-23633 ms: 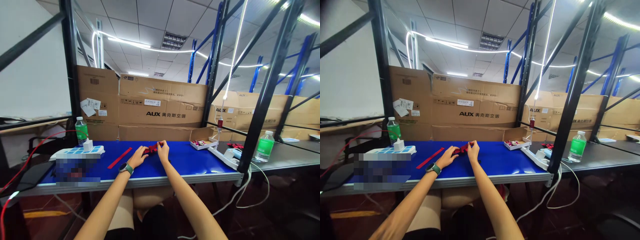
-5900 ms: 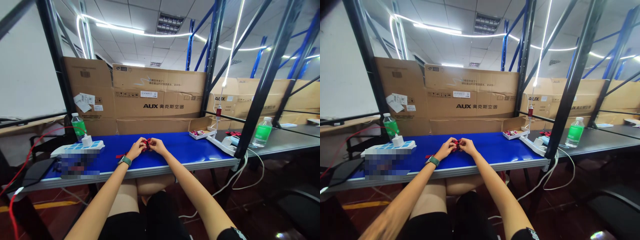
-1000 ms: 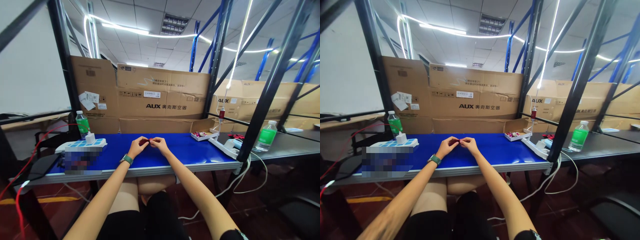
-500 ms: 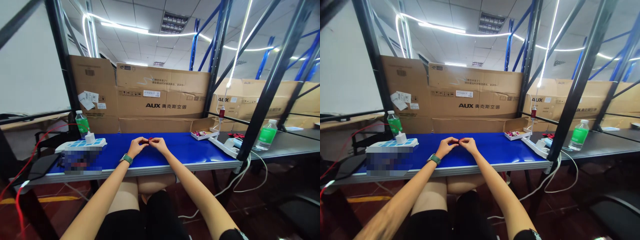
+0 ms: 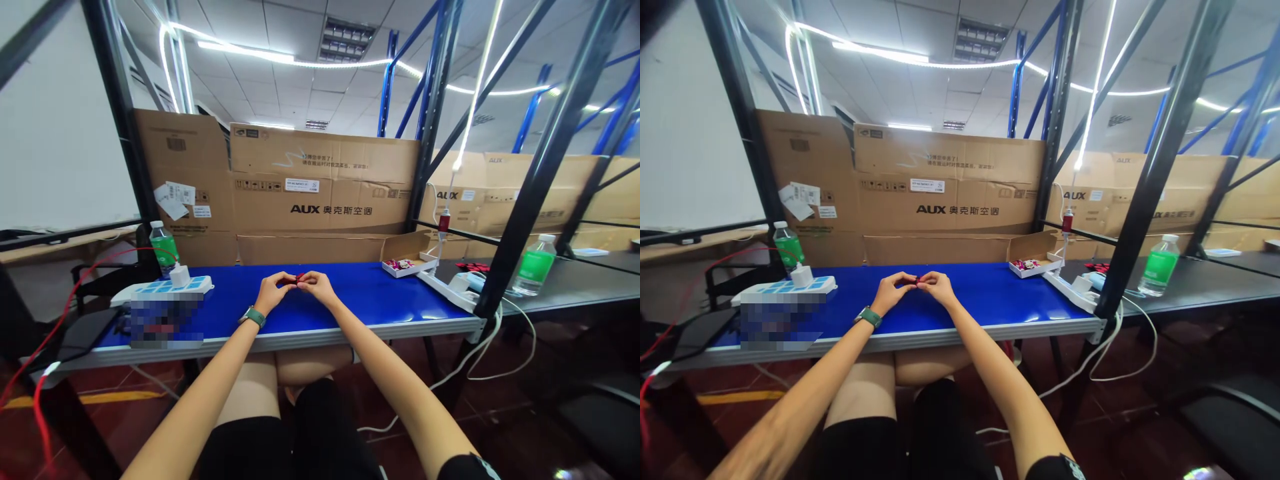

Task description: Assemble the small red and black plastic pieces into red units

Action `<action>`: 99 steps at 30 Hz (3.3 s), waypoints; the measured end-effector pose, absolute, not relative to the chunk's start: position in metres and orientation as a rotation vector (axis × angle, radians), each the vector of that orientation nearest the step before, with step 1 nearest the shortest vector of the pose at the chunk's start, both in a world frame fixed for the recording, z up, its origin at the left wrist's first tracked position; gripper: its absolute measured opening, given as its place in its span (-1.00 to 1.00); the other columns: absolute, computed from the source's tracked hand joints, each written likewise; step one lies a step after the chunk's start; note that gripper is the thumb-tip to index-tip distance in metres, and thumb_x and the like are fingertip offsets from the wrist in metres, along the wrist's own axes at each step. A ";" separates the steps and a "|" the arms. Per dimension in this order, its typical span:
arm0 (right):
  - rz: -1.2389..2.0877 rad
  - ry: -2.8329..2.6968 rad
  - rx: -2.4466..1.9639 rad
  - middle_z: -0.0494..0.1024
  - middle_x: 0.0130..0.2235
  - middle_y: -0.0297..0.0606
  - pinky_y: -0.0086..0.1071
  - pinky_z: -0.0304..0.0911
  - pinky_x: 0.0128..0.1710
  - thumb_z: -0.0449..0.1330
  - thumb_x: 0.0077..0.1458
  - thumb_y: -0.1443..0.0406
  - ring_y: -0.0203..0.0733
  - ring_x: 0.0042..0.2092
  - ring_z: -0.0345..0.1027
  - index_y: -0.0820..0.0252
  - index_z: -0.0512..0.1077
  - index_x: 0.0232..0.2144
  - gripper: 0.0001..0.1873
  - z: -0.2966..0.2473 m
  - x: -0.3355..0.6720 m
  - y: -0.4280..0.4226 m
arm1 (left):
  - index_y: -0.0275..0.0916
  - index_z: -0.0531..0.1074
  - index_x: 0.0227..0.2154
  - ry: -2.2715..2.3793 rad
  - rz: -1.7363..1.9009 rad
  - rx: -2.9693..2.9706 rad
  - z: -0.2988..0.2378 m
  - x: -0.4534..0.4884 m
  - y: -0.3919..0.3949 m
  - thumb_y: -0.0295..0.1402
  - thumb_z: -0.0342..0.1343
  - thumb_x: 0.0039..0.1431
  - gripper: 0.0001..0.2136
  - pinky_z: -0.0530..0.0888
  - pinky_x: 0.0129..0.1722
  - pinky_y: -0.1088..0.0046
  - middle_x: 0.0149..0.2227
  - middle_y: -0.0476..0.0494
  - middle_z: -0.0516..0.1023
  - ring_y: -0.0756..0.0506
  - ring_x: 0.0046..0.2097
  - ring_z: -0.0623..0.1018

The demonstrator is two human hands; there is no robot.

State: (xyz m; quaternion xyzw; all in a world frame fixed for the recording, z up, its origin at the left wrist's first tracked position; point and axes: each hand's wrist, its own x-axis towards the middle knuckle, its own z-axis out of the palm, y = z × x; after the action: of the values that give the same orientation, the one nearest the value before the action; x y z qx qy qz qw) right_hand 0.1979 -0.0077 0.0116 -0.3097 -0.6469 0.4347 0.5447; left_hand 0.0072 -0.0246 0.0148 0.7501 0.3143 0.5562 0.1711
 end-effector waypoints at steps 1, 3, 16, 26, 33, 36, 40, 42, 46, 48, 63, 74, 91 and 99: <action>1.020 -1.545 -0.738 0.60 -0.42 -0.28 -0.30 0.42 -0.29 0.46 -0.28 0.09 -0.14 -0.36 0.51 0.17 0.50 -0.43 -0.62 0.011 0.197 -0.008 | -0.21 0.59 -0.29 0.886 1.586 2.126 0.015 0.007 -0.024 -0.19 0.31 0.05 -0.77 0.56 0.00 0.18 -0.18 -0.18 0.66 -0.19 -0.12 0.64; 0.954 -1.577 -0.718 0.61 -0.38 -0.26 -0.28 0.42 -0.23 0.44 -0.23 0.09 -0.13 -0.31 0.52 0.16 0.51 -0.42 -0.66 0.012 0.197 -0.008 | -0.21 0.59 -0.29 0.870 1.584 2.116 0.014 0.006 -0.023 -0.17 0.32 0.04 -0.76 0.56 0.01 0.16 -0.16 -0.19 0.66 -0.20 -0.10 0.63; 0.687 -1.748 -0.652 0.62 -0.28 -0.26 -0.28 0.37 -0.12 0.28 0.03 0.14 -0.14 -0.24 0.50 0.12 0.51 -0.35 -0.80 0.014 0.200 -0.017 | -0.25 0.55 -0.26 0.792 1.519 2.014 0.013 0.007 -0.021 -0.17 0.36 -0.01 -0.69 0.56 0.02 0.15 -0.15 -0.22 0.65 -0.19 -0.11 0.64; 0.701 -1.615 -0.791 0.57 -0.30 -0.33 -0.31 0.40 -0.20 0.27 0.00 0.11 -0.19 -0.26 0.48 0.07 0.41 -0.29 -0.75 0.007 0.198 -0.004 | -0.24 0.60 -0.17 0.830 1.429 2.068 0.014 0.005 -0.016 -0.10 0.01 0.30 -0.64 0.55 -0.02 0.23 -0.14 -0.21 0.66 -0.18 -0.11 0.63; 1.027 -1.516 -0.798 0.52 -0.37 -0.39 -0.38 0.40 -0.43 0.31 -0.05 0.02 -0.23 -0.42 0.47 0.08 0.32 -0.27 -0.60 0.007 0.196 -0.005 | -0.20 0.62 -0.26 0.974 1.441 2.187 0.009 0.004 -0.015 -0.23 0.18 0.14 -0.79 0.57 -0.08 0.25 -0.22 -0.15 0.69 -0.19 -0.19 0.65; 1.085 -1.562 -0.768 0.52 -0.41 -0.37 -0.39 0.40 -0.42 0.35 -0.09 -0.03 -0.23 -0.42 0.48 0.12 0.35 -0.30 -0.55 0.010 0.196 -0.012 | -0.19 0.61 -0.28 0.995 1.472 2.223 0.012 0.004 -0.021 -0.27 0.18 0.13 -0.83 0.57 -0.12 0.29 -0.26 -0.12 0.69 -0.17 -0.22 0.65; 1.166 -1.558 -0.744 0.55 -0.40 -0.33 -0.38 0.41 -0.38 0.39 -0.15 -0.07 -0.21 -0.38 0.50 0.15 0.37 -0.35 -0.49 0.014 0.197 -0.019 | -0.16 0.63 -0.29 1.050 1.521 2.332 0.016 0.005 -0.026 -0.29 0.16 0.16 -0.84 0.56 -0.13 0.31 -0.25 -0.11 0.69 -0.17 -0.22 0.65; 1.203 -1.532 -0.727 0.55 -0.39 -0.33 -0.39 0.41 -0.36 0.42 -0.18 -0.06 -0.23 -0.37 0.49 0.16 0.39 -0.36 -0.48 0.015 0.197 -0.021 | -0.15 0.64 -0.30 1.067 1.555 2.392 0.017 0.006 -0.028 -0.28 0.17 0.16 -0.84 0.56 -0.13 0.31 -0.24 -0.11 0.69 -0.18 -0.21 0.65; 1.298 -1.470 -0.724 0.53 -0.41 -0.35 -0.45 0.36 -0.38 0.45 -0.19 -0.01 -0.30 -0.39 0.42 0.17 0.43 -0.33 -0.50 0.015 0.197 -0.022 | -0.16 0.62 -0.37 1.111 1.567 2.453 0.019 0.009 -0.030 -0.30 0.19 0.12 -0.87 0.55 -0.18 0.35 -0.32 -0.10 0.69 -0.15 -0.27 0.65; 1.344 -1.436 -0.731 0.51 -0.42 -0.38 -0.46 0.34 -0.39 0.46 -0.20 0.02 -0.32 -0.40 0.40 0.15 0.43 -0.32 -0.52 0.015 0.196 -0.021 | -0.17 0.61 -0.38 1.125 1.556 2.467 0.019 0.010 -0.031 -0.32 0.19 0.10 -0.89 0.54 -0.21 0.37 -0.35 -0.08 0.68 -0.13 -0.31 0.64; 1.335 -1.318 -0.625 0.54 -0.31 -0.37 -0.30 0.41 -0.36 0.39 -0.10 -0.01 -0.19 -0.38 0.50 0.06 0.27 -0.17 -0.45 0.014 0.202 -0.014 | -0.18 0.46 -0.24 1.025 1.653 2.241 0.018 0.009 -0.027 -0.20 0.13 0.21 -0.82 0.54 -0.20 0.39 -0.26 -0.13 0.60 -0.10 -0.27 0.60; 1.040 -1.684 -0.743 0.40 -0.43 -0.46 -0.48 0.12 -0.51 0.32 -0.01 0.04 -0.35 -0.49 0.21 0.10 0.34 -0.19 -0.59 0.004 0.200 -0.004 | -0.18 0.49 -0.42 1.400 1.660 2.292 0.021 -0.002 -0.027 -0.34 0.16 0.17 -0.92 0.40 -0.22 0.45 -0.37 -0.03 0.61 -0.07 -0.30 0.54; 0.273 -1.203 -1.462 0.55 -0.18 -0.05 -0.22 0.25 0.03 0.12 0.10 0.25 0.00 -0.05 0.40 0.20 0.39 -0.25 -0.82 0.004 0.247 0.016 | -0.02 0.44 0.08 1.599 0.791 2.690 0.000 0.005 -0.018 -0.17 -0.05 0.35 -0.67 0.24 0.18 0.09 0.26 -0.13 0.38 -0.22 0.23 0.37; 0.516 -1.361 -1.371 0.57 -0.18 -0.26 -0.35 0.37 -0.20 0.04 -0.04 0.38 -0.19 -0.24 0.48 0.14 0.41 -0.19 -0.68 0.016 0.241 0.043 | -0.02 0.44 0.02 1.550 0.903 2.689 0.005 0.005 -0.022 -0.22 -0.06 0.35 -0.72 0.27 0.10 0.13 0.18 -0.11 0.43 -0.21 0.13 0.41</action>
State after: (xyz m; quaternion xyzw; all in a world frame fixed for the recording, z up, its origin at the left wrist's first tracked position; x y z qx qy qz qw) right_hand 0.2407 0.0426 0.0162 -0.5770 -0.5728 0.2170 0.5403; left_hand 0.0052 -0.0216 0.0048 0.8310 0.4790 0.2792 -0.0452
